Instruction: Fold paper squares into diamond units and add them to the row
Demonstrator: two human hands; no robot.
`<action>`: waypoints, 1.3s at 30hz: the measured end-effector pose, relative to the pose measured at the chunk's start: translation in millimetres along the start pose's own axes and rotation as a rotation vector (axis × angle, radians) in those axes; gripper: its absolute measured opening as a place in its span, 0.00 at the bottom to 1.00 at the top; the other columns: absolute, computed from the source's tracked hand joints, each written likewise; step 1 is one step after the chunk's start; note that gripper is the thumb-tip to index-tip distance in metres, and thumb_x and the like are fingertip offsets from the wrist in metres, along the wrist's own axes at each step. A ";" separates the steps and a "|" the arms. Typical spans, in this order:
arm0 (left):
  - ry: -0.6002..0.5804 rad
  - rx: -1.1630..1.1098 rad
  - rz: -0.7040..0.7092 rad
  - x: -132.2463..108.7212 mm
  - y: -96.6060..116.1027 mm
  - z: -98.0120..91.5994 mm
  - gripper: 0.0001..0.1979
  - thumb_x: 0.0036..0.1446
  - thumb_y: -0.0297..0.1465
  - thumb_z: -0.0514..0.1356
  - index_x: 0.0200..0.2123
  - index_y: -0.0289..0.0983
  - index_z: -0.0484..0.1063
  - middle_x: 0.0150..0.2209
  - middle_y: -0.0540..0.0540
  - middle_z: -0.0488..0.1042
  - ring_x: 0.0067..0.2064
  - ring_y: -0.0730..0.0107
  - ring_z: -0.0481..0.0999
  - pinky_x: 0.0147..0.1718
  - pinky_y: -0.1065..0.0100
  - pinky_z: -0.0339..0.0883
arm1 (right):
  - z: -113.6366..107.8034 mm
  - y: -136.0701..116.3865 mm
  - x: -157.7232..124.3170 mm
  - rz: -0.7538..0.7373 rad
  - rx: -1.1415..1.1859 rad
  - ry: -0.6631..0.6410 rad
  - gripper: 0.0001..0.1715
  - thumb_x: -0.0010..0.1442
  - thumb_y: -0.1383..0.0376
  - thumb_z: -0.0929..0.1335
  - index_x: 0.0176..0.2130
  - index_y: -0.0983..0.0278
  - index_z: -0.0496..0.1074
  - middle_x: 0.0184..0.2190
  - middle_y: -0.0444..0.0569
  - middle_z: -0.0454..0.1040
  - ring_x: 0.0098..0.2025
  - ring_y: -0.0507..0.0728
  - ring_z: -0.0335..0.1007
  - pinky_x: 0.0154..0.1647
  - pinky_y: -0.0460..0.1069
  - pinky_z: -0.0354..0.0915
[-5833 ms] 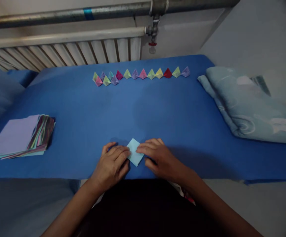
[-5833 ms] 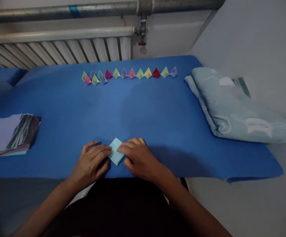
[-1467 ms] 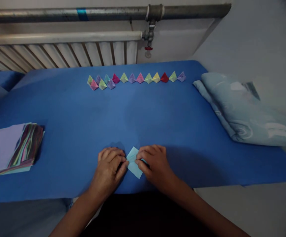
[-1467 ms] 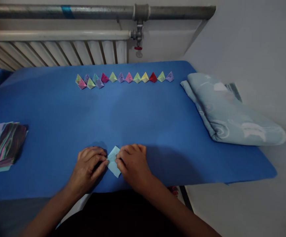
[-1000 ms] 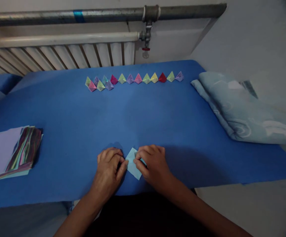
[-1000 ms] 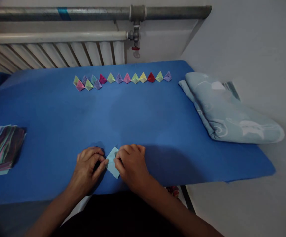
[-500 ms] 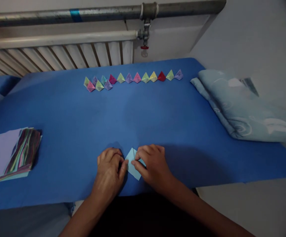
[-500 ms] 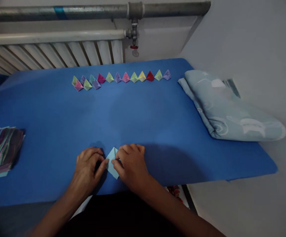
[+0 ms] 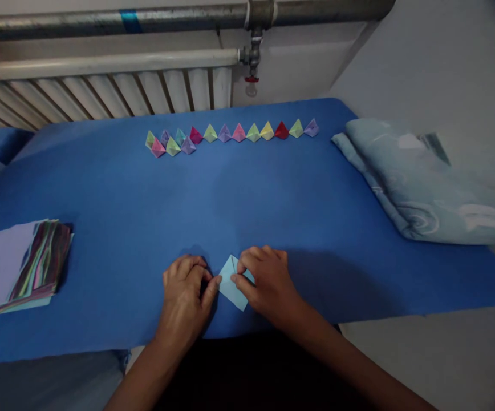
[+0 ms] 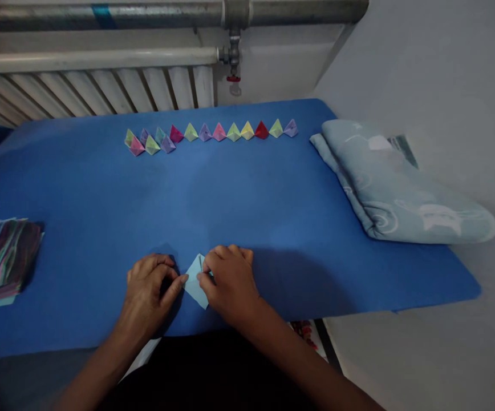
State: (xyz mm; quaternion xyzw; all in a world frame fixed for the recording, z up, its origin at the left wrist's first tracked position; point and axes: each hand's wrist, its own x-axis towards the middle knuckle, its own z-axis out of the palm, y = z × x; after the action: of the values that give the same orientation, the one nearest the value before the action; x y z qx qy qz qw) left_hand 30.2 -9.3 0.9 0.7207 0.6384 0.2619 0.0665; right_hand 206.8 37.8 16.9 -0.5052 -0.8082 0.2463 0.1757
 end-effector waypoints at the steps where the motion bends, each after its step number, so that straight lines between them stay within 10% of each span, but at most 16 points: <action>1: 0.005 0.005 0.004 -0.6 -1.3 0.3 0.09 0.59 0.35 0.57 0.28 0.39 0.69 0.39 0.43 0.73 0.45 0.54 0.68 0.41 0.54 0.60 | 0.5 0.0 -0.1 -0.001 0.003 0.012 0.06 0.56 0.66 0.69 0.29 0.62 0.68 0.30 0.42 0.71 0.37 0.55 0.63 0.40 0.52 0.47; 13: 0.003 0.035 0.486 2.6 -4.3 0.3 0.15 0.62 0.21 0.51 0.46 0.38 0.72 0.42 0.44 0.76 0.45 0.62 0.71 0.46 0.56 0.60 | 2.6 -0.8 -0.1 -0.034 -0.009 0.030 0.05 0.57 0.69 0.67 0.35 0.59 0.72 0.34 0.43 0.73 0.38 0.55 0.63 0.40 0.53 0.47; 39: -0.076 0.212 0.506 -14.2 11.7 -5.9 0.20 0.65 0.23 0.44 0.54 0.33 0.68 0.48 0.40 0.75 0.50 0.59 0.71 0.53 0.52 0.55 | 1.1 12.0 -1.0 -0.225 -0.261 -0.009 0.19 0.65 0.63 0.62 0.55 0.60 0.69 0.47 0.51 0.73 0.41 0.60 0.62 0.40 0.56 0.52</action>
State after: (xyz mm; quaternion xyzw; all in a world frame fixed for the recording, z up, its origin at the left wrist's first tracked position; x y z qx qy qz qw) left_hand 37.1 -26.3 6.8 0.8695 0.4590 0.1747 -0.0526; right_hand 215.4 41.1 9.1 -0.4289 -0.8856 0.1202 0.1316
